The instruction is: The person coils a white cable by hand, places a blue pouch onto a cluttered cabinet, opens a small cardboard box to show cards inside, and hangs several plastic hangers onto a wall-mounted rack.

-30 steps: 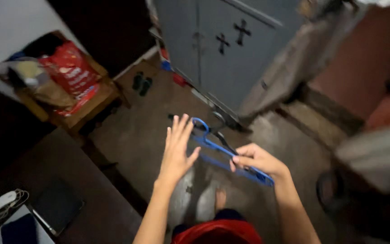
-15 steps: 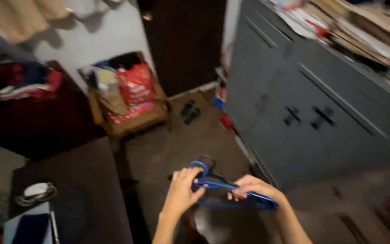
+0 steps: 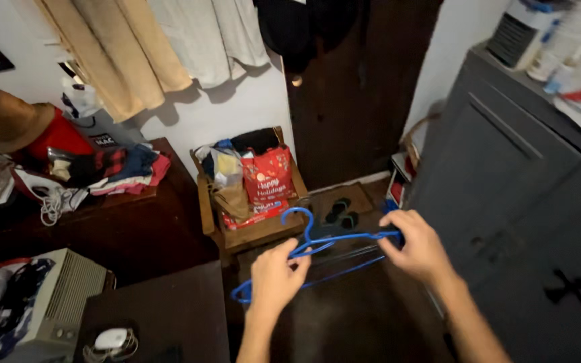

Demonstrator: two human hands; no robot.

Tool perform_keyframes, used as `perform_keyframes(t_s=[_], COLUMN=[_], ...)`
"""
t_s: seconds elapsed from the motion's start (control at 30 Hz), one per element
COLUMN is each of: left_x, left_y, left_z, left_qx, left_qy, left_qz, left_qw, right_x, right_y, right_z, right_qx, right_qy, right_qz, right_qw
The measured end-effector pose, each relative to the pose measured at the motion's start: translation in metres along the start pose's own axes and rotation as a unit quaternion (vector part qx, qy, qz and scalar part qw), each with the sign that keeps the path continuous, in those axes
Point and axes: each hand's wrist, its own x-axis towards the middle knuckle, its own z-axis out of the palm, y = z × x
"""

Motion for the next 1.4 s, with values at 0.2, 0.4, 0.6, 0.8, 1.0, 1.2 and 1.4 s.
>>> perform_keyframes(t_s=[0.2, 0.4, 0.6, 0.8, 1.0, 1.2, 1.4], left_x=[0.078, 0.152, 0.251, 0.358, 0.468, 0.579, 0.680], left_y=[-0.014, -0.013, 0.013, 0.026, 0.047, 0.048, 0.048], left_z=[0.016, 0.094, 0.158, 0.167, 0.131, 0.092, 0.055], left_qx=[0.085, 0.139, 0.141, 0.230, 0.147, 0.109, 0.130], left_qy=[-0.026, -0.025, -0.095, -0.077, 0.065, 0.123, 0.173], left_qz=[0.006, 0.072, 0.114, 0.110, 0.136, 0.130, 0.170], left_qw=[0.996, 0.987, 0.979, 0.964, 0.978, 0.978, 0.961], right_x=[0.050, 0.103, 0.186, 0.296, 0.428, 0.557, 0.655], right_y=[0.032, 0.102, 0.148, 0.172, 0.160, 0.154, 0.135], right_z=[0.043, 0.082, 0.080, 0.075, 0.033, 0.028, 0.009], right_qx=[0.070, 0.040, 0.077, -0.025, 0.009, -0.024, -0.045], right_qy=[0.062, -0.066, -0.050, -0.099, 0.023, 0.078, 0.108], right_qz=[-0.052, -0.049, -0.115, -0.055, -0.147, -0.191, -0.246], right_qw=[0.994, 0.996, 0.989, 0.993, 0.989, 0.978, 0.962])
